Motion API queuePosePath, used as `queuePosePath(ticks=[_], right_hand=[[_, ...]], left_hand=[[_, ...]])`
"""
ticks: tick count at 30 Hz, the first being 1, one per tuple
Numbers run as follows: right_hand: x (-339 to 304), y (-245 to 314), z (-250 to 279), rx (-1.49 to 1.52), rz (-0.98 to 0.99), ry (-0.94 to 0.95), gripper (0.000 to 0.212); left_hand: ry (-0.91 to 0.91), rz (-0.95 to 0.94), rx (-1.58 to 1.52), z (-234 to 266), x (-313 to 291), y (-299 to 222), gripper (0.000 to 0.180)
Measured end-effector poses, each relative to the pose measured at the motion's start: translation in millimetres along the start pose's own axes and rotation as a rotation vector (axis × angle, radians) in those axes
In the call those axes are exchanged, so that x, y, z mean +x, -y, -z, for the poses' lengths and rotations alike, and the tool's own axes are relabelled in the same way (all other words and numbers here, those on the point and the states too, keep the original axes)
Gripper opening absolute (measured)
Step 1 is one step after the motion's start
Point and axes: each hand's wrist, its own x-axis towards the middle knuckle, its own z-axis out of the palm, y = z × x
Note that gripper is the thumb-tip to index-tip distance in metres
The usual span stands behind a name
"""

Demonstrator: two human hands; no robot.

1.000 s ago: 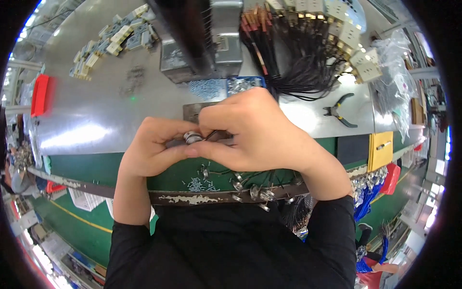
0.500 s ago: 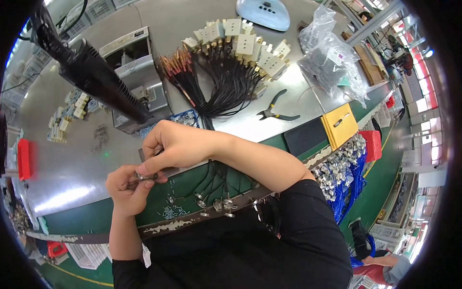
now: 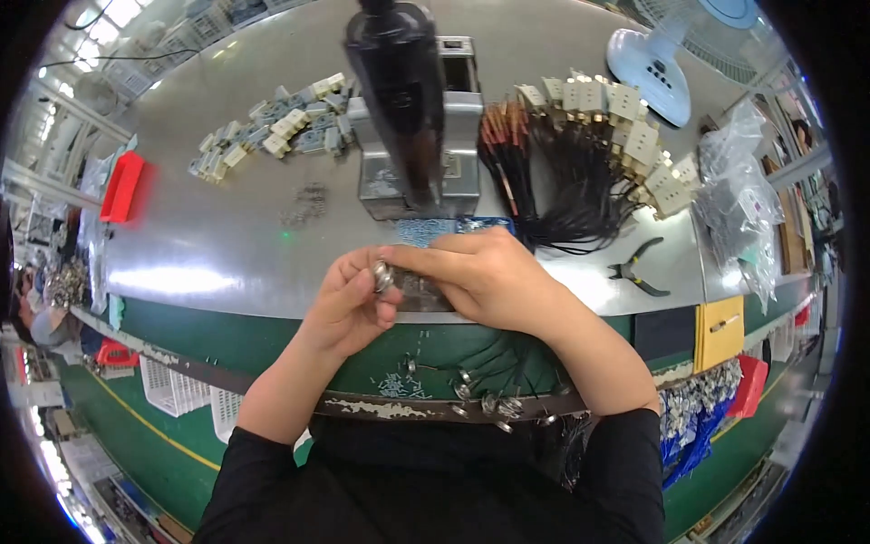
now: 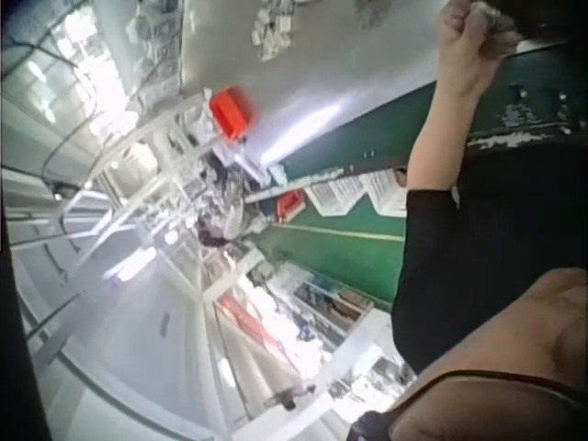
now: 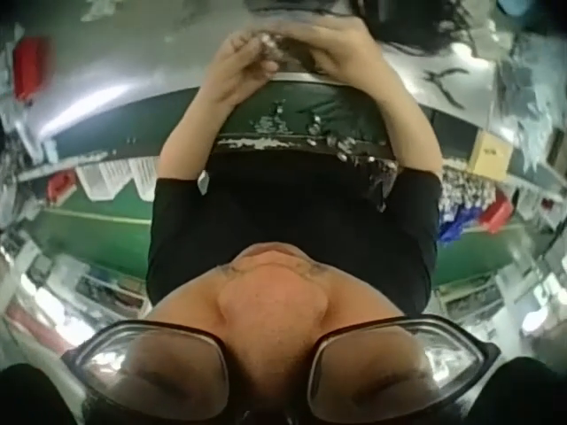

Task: Assemble small components by attaching wires and using an electric screwdriver at a factory workstation.

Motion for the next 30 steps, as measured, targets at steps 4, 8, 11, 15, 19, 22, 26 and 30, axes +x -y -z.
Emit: queuePosePath(ticks=[4, 8, 11, 15, 19, 22, 26, 30], right_hand=[[0, 2, -7, 0.151, -0.066, 0.016, 0.053], [1, 8, -6, 0.128, -0.171, 0.108, 0.047], [-1, 7, -9, 0.2, -0.224, 0.138, 0.046], [-4, 3, -14, 0.279, -0.183, 0.074, 0.049], [-3, -3, -8, 0.39, -0.233, 0.121, 0.045], [2, 8, -1, 0.382, -0.479, 0.162, 0.042], [-1, 0, 3, 0.372, -0.351, 0.154, 0.038], [-1, 1, 6, 0.382, -0.288, 0.165, 0.035]], left_hand=[[-0.101, -0.003, 0.17, -10, -2, -7, 0.024], [-0.304, -0.019, 0.337, -28, 3, -7, 0.022], [-0.291, -0.163, 0.645, -30, 1, -5, 0.019], [-0.301, -0.398, 1.157, -26, 2, 0, 0.02], [-0.173, -0.424, 1.03, -16, 2, -4, 0.017], [-0.178, -0.387, 1.003, -16, 0, -8, 0.016], [-0.15, -0.354, 0.888, -13, 3, -8, 0.018], [-0.123, -0.176, 0.543, -13, 5, -9, 0.02]])
